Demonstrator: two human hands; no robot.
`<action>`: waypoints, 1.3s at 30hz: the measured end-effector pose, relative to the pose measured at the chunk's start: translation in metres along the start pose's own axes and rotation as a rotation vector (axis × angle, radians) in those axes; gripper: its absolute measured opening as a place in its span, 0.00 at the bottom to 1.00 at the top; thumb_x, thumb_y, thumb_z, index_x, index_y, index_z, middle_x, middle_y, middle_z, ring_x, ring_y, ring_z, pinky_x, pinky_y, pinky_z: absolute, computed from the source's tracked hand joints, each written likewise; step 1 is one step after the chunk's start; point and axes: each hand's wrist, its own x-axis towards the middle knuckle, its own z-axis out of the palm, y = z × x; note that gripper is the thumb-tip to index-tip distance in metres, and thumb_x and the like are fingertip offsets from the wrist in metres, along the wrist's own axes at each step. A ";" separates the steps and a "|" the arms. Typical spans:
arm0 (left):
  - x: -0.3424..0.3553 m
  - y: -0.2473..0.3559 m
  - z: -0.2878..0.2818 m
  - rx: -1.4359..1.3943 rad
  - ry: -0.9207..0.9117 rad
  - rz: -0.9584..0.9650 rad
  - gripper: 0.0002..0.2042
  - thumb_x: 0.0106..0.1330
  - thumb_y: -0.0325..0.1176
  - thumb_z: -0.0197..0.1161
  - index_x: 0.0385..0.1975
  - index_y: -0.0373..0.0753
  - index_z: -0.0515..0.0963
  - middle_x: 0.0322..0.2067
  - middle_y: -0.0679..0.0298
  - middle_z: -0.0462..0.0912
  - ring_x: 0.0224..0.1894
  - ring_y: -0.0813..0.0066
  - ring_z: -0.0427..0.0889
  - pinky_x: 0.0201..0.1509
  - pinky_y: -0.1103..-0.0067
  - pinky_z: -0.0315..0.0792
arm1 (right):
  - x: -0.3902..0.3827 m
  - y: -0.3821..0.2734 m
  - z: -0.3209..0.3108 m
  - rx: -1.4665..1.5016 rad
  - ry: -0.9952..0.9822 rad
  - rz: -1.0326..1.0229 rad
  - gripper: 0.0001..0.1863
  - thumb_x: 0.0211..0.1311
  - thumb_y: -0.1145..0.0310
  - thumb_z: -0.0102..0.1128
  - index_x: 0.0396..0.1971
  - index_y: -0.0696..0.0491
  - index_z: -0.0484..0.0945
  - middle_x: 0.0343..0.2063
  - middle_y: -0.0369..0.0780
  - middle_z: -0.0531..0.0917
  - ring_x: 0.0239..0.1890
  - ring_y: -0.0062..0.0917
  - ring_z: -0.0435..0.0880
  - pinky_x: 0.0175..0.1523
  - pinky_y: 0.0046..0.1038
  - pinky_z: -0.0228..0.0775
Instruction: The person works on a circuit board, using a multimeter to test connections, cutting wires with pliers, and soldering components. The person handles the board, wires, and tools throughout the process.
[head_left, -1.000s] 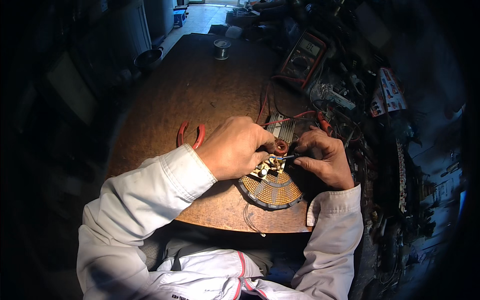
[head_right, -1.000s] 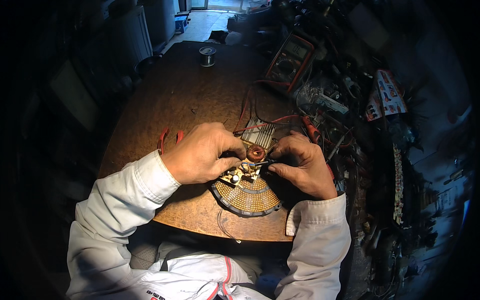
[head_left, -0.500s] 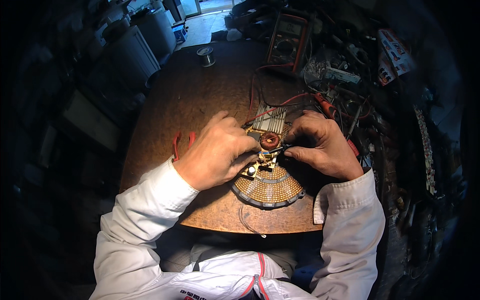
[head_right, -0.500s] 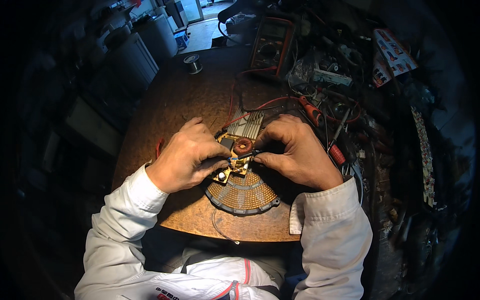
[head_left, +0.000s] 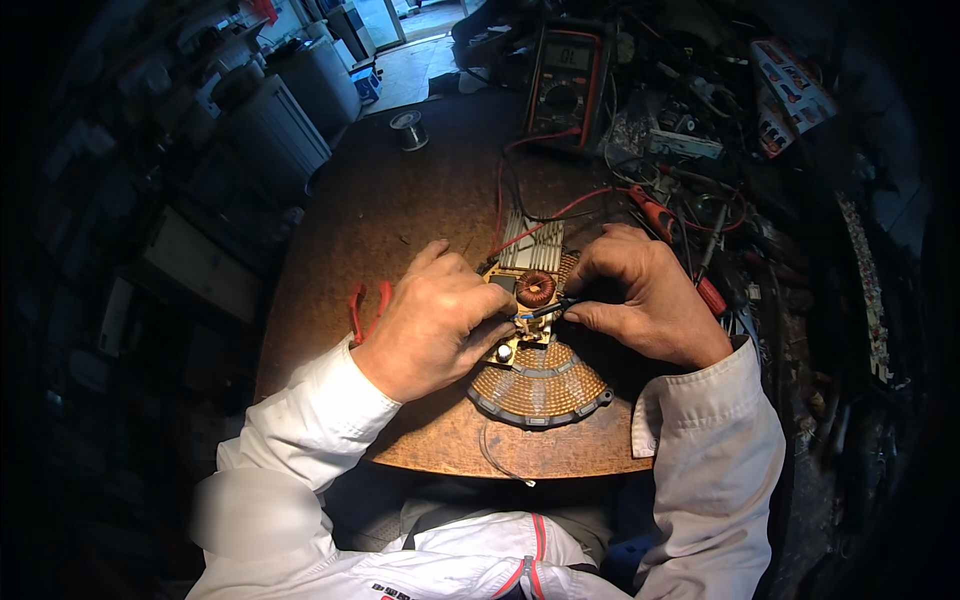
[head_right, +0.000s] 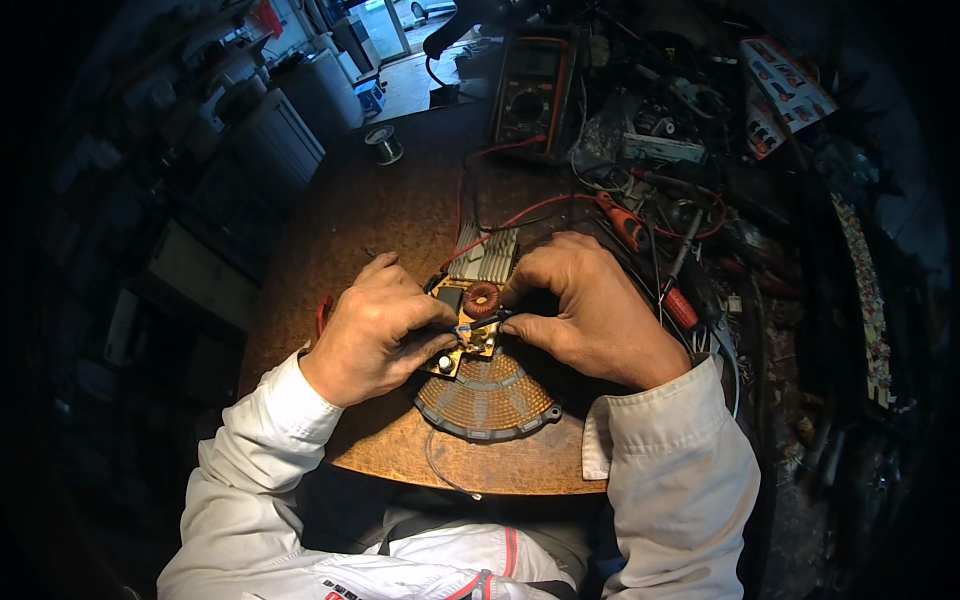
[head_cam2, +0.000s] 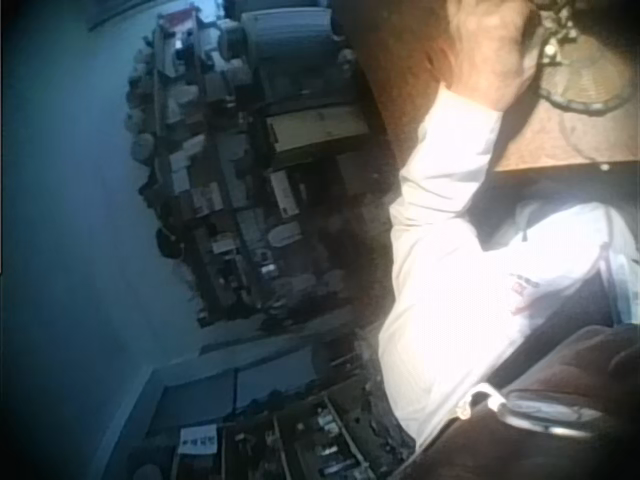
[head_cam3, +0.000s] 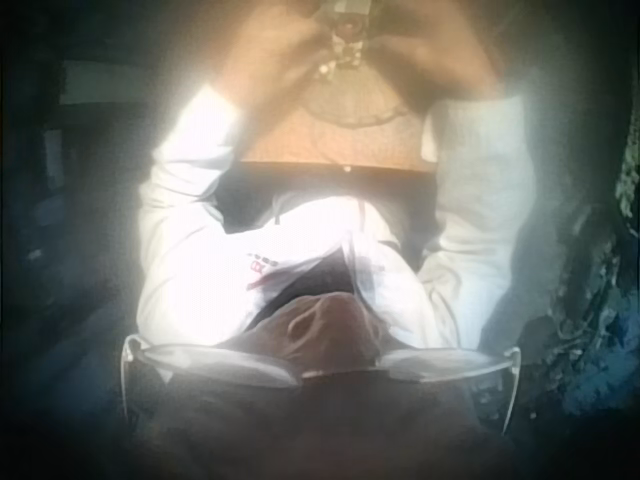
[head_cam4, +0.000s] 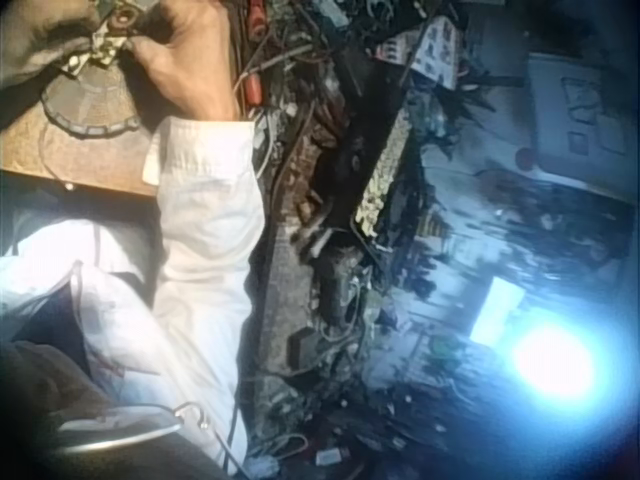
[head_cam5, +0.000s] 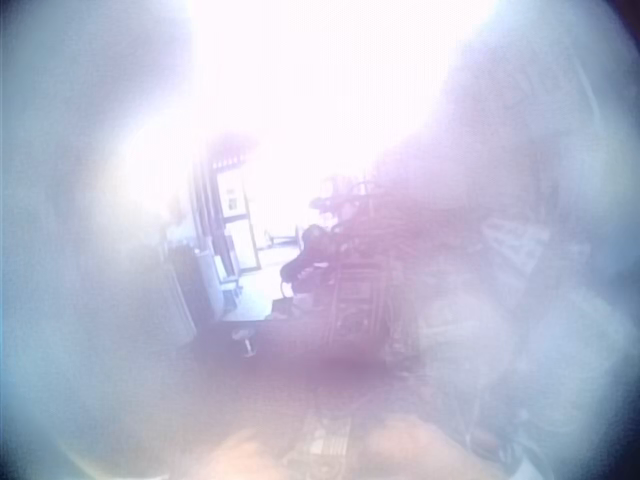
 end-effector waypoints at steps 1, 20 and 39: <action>0.000 0.000 -0.001 0.004 -0.010 -0.002 0.11 0.54 0.31 0.79 0.36 0.43 0.86 0.26 0.67 0.84 0.35 0.65 0.83 0.67 0.44 0.67 | 0.000 -0.001 0.000 -0.001 -0.001 0.003 0.12 0.45 0.71 0.79 0.30 0.56 0.84 0.29 0.38 0.85 0.37 0.30 0.80 0.47 0.32 0.71; 0.003 0.001 0.002 0.053 -0.027 0.029 0.12 0.53 0.31 0.79 0.36 0.41 0.85 0.25 0.63 0.81 0.32 0.63 0.79 0.55 0.60 0.73 | -0.001 0.002 0.001 -0.005 0.021 -0.004 0.13 0.44 0.71 0.80 0.29 0.56 0.84 0.29 0.39 0.85 0.37 0.32 0.80 0.46 0.33 0.71; 0.022 -0.024 -0.023 -0.233 -0.347 -0.073 0.17 0.54 0.29 0.75 0.46 0.41 0.86 0.33 0.60 0.76 0.37 0.64 0.78 0.41 0.70 0.73 | -0.001 0.002 -0.001 0.002 0.011 0.006 0.13 0.44 0.71 0.79 0.29 0.57 0.85 0.29 0.41 0.86 0.37 0.35 0.82 0.48 0.35 0.72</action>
